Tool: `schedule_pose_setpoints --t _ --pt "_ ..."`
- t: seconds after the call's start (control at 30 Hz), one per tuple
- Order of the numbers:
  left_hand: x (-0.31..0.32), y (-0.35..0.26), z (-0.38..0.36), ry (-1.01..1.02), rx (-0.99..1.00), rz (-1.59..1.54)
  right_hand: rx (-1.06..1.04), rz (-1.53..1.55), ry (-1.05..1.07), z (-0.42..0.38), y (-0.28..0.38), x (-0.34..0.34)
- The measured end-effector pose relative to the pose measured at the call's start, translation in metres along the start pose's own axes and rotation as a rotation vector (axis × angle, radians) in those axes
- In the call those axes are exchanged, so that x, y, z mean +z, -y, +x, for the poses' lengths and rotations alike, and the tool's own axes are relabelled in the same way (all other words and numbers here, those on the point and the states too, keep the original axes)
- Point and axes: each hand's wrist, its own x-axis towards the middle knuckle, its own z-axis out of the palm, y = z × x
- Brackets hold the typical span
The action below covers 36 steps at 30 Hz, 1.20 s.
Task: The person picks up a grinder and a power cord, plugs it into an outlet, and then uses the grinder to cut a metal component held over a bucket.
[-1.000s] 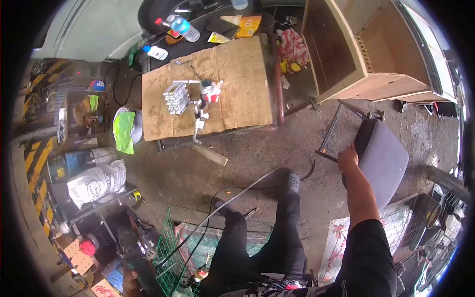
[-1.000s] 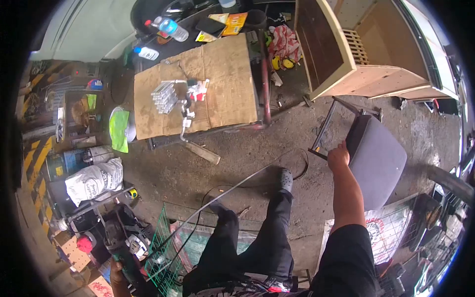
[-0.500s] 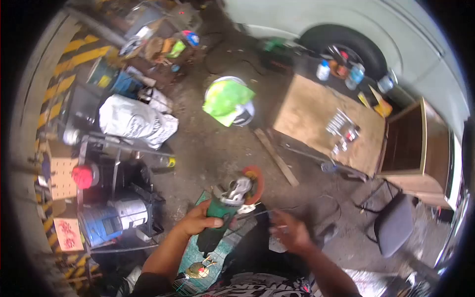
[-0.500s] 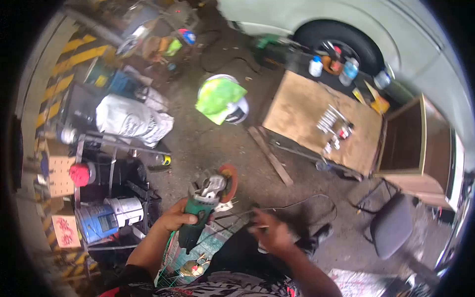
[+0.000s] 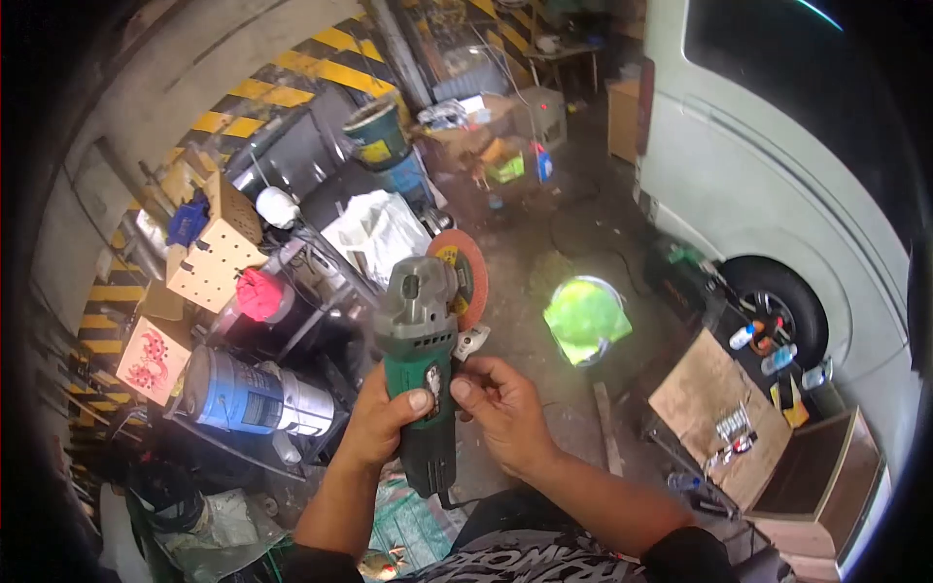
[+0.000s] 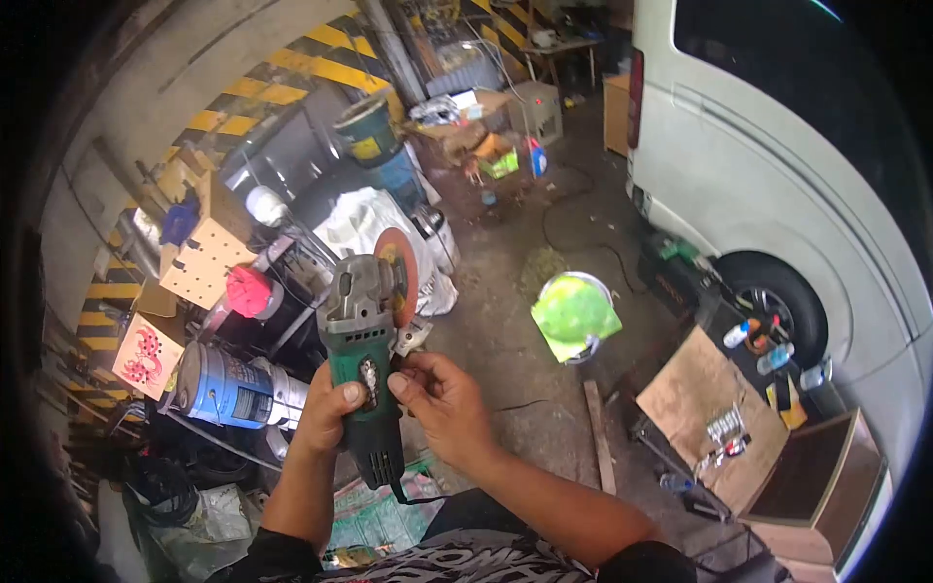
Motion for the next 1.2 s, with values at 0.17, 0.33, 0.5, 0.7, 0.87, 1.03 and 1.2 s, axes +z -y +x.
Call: schedule_pose_setpoints --t 0.17,0.33,0.5,0.7,0.87,1.03,1.2 --pt "-0.023 -0.028 0.035 -0.090 0.111 0.042 0.085 0.150 0.157 0.072 0.007 0.011" --pt "-0.038 -0.030 0.119 -0.125 0.090 0.068 0.160 0.211 0.146 0.168 0.011 -0.004" --pt "-0.066 -0.042 0.230 -0.142 0.173 0.025 0.163 0.176 0.206 0.298 0.013 -0.032" --pt "-0.117 -0.065 0.348 -0.271 0.190 -0.098 0.109 0.291 0.086 0.430 0.029 -0.061" --pt "-0.191 -0.054 0.462 -0.376 0.263 -0.060 0.026 0.270 -0.141 0.559 0.044 -0.130" --pt "-0.271 -0.058 0.598 -0.381 0.288 0.048 -0.233 0.055 -0.464 0.691 0.091 -0.188" --pt "-0.313 -0.078 0.742 -0.361 0.253 0.087 -0.432 -0.031 -0.578 0.768 0.150 -0.242"
